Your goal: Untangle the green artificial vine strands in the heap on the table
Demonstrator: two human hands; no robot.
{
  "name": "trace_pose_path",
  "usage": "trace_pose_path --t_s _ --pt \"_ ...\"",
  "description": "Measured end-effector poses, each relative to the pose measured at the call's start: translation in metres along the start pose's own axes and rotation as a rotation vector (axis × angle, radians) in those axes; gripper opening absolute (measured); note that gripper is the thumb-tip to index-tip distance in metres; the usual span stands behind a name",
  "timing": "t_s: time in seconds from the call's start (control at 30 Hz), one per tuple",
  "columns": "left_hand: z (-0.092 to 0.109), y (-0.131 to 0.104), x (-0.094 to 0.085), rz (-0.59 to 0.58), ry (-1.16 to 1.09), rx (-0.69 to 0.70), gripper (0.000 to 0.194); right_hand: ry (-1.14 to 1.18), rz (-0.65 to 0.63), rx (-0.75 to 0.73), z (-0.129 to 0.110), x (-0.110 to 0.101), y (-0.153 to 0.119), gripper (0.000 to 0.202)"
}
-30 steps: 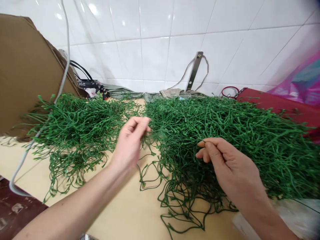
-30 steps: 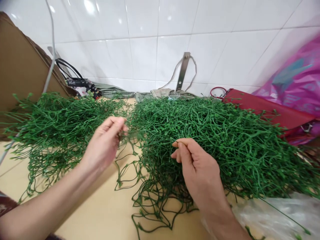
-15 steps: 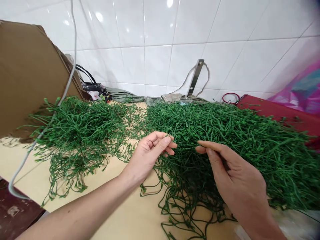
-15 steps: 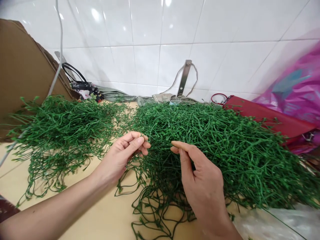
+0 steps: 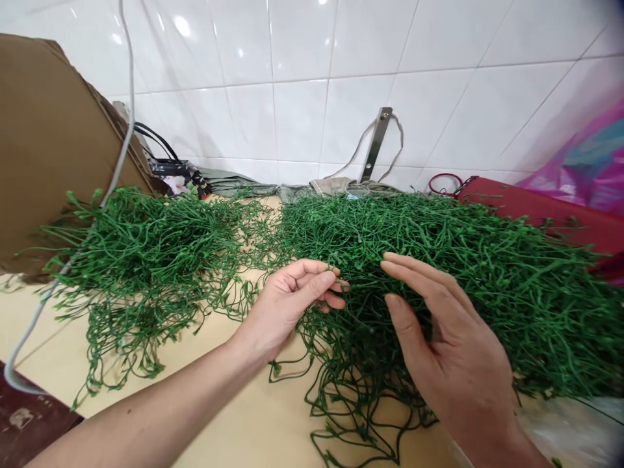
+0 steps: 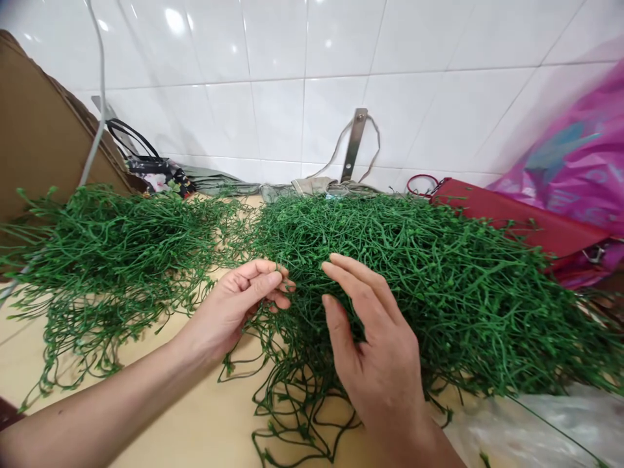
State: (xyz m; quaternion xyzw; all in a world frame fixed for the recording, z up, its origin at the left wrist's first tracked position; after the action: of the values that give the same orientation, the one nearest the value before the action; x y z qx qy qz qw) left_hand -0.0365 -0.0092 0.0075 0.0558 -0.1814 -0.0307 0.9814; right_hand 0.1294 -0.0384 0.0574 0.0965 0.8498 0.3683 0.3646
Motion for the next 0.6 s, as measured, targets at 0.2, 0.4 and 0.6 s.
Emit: trace_pose_path --t_s 0.2,0.4,0.6 --pt "-0.002 -0.003 0.005 -0.069 0.06 0.085 0.013 0.133 -0.157 0.09 0.0 0.025 -0.008 0.036" --pt "0.003 -0.004 0.011 -0.102 0.075 0.135 0.007 0.204 -0.26 0.138 -0.001 0.033 -0.007 0.02" --pt "-0.006 0.007 -0.017 0.163 -0.031 -0.017 0.018 0.065 -0.278 -0.239 -0.03 0.034 -0.02 0.028"
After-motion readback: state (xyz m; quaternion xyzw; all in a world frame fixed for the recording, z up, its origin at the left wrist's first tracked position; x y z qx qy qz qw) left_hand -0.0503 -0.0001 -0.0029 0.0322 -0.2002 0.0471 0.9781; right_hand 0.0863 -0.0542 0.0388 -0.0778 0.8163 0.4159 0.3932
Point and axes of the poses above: each hand's wrist, its own y-axis towards the middle knuckle, its own x-axis out of the palm, z = x × y, the point moved 7 cm from there along y, towards the middle knuckle, and after that the axes turned 9 degrees about x, right-handed, at the moved point
